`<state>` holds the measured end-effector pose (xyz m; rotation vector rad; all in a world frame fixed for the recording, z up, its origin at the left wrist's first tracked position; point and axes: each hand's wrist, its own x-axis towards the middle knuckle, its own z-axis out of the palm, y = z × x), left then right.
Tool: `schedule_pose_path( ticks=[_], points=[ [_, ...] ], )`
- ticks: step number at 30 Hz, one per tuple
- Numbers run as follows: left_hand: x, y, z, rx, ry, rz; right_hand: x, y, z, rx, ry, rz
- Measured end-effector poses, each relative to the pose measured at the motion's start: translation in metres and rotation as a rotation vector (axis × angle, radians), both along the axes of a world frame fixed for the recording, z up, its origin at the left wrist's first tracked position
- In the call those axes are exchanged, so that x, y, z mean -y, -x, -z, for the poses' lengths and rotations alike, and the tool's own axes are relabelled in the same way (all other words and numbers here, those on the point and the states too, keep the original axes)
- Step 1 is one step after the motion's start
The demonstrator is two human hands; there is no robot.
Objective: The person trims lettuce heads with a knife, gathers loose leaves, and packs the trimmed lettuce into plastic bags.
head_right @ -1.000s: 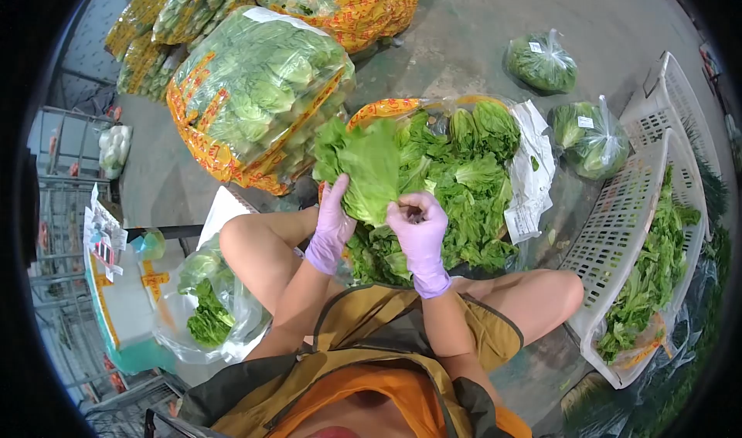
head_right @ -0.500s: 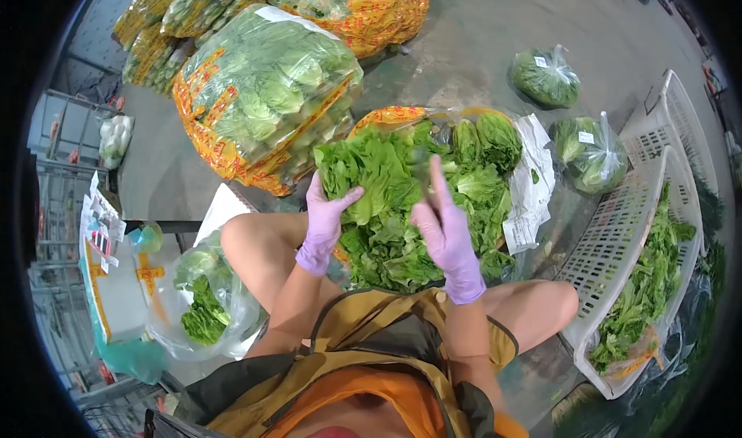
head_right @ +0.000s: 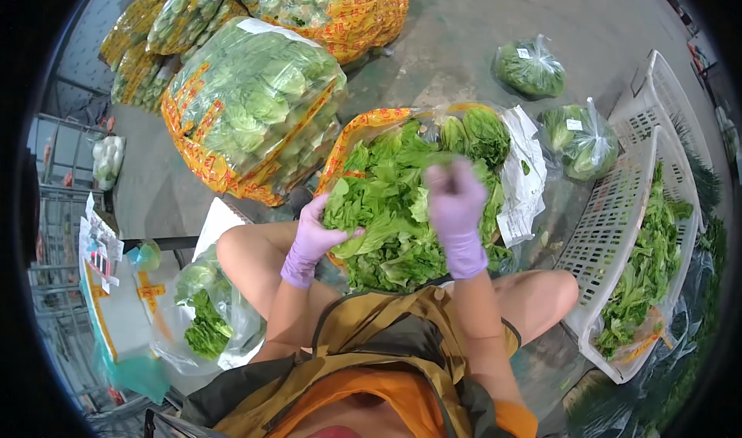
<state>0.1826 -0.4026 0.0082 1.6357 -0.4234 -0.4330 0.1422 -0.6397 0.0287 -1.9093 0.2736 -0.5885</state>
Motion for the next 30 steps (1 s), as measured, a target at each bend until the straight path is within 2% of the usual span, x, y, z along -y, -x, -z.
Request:
schedule_pose_path(
  ticks=[2,3,5,6,9,10,11,12,13,14,16,17,19,20,21,22,23,26,27,28,29,30],
  points=[
    [0.001,0.003,-0.012,-0.067,0.048,-0.028,0.010,0.001,-0.014,-0.191,-0.503,0.163],
    [0.001,0.004,-0.015,-0.133,0.096,-0.051,0.010,0.001,-0.024,-0.193,-0.279,0.047],
    [-0.002,0.000,-0.008,-0.088,0.089,-0.036,0.004,0.002,-0.042,-0.189,-0.055,-0.059],
    [0.000,0.000,-0.010,-0.071,0.068,-0.024,-0.007,0.005,-0.051,-0.104,0.073,-0.257],
    [0.003,0.004,-0.016,-0.024,0.012,0.019,-0.020,0.005,-0.024,0.108,0.380,-0.625],
    [0.004,0.004,-0.017,0.018,-0.018,0.049,-0.023,0.006,-0.017,0.164,0.145,-0.592],
    [0.002,0.001,-0.014,0.022,-0.022,0.054,-0.018,0.006,-0.015,0.169,0.142,-0.587],
    [-0.003,0.000,-0.007,0.081,-0.006,0.082,-0.013,0.003,-0.027,0.144,-0.367,-0.223],
    [-0.009,0.001,-0.001,0.135,0.011,0.107,-0.010,0.003,-0.028,0.097,-0.611,-0.046],
    [-0.014,0.003,0.004,0.043,-0.029,0.065,-0.007,0.004,-0.030,0.099,-0.863,0.155],
    [-0.018,0.001,0.006,-0.004,-0.005,0.050,-0.003,0.004,-0.028,-0.012,-0.293,-0.042],
    [-0.018,0.001,0.008,-0.059,0.022,0.038,-0.004,0.008,-0.029,-0.014,-0.291,-0.037],
    [-0.012,0.000,0.002,-0.059,0.029,0.040,-0.008,0.016,-0.040,-0.065,0.174,-0.407],
    [-0.010,0.001,-0.003,-0.067,0.050,0.064,-0.009,0.016,-0.029,-0.069,0.172,-0.408],
    [-0.010,0.001,-0.005,-0.076,0.066,0.089,-0.010,0.015,-0.010,0.113,0.137,-0.323],
    [-0.010,0.000,-0.002,0.057,0.046,0.107,-0.012,0.013,-0.002,0.296,0.101,-0.234],
    [-0.012,0.001,-0.003,0.057,0.041,0.107,-0.011,0.013,0.002,0.169,-0.356,0.072],
    [-0.019,0.005,-0.006,-0.198,0.087,0.091,0.009,0.002,-0.015,0.086,-0.660,0.213],
    [-0.022,0.006,-0.004,-0.266,0.076,0.054,0.005,0.003,-0.010,0.018,-0.561,-0.025],
    [-0.022,0.007,0.001,-0.457,0.244,-0.034,0.002,0.008,-0.008,-0.023,-0.508,-0.139],
    [-0.023,0.002,0.012,-0.241,0.270,0.092,-0.001,0.012,-0.006,-0.059,-0.452,-0.253],
    [-0.024,-0.003,0.023,-0.027,0.318,0.195,-0.006,0.017,-0.006,-0.139,-0.612,-0.432]
  ],
)
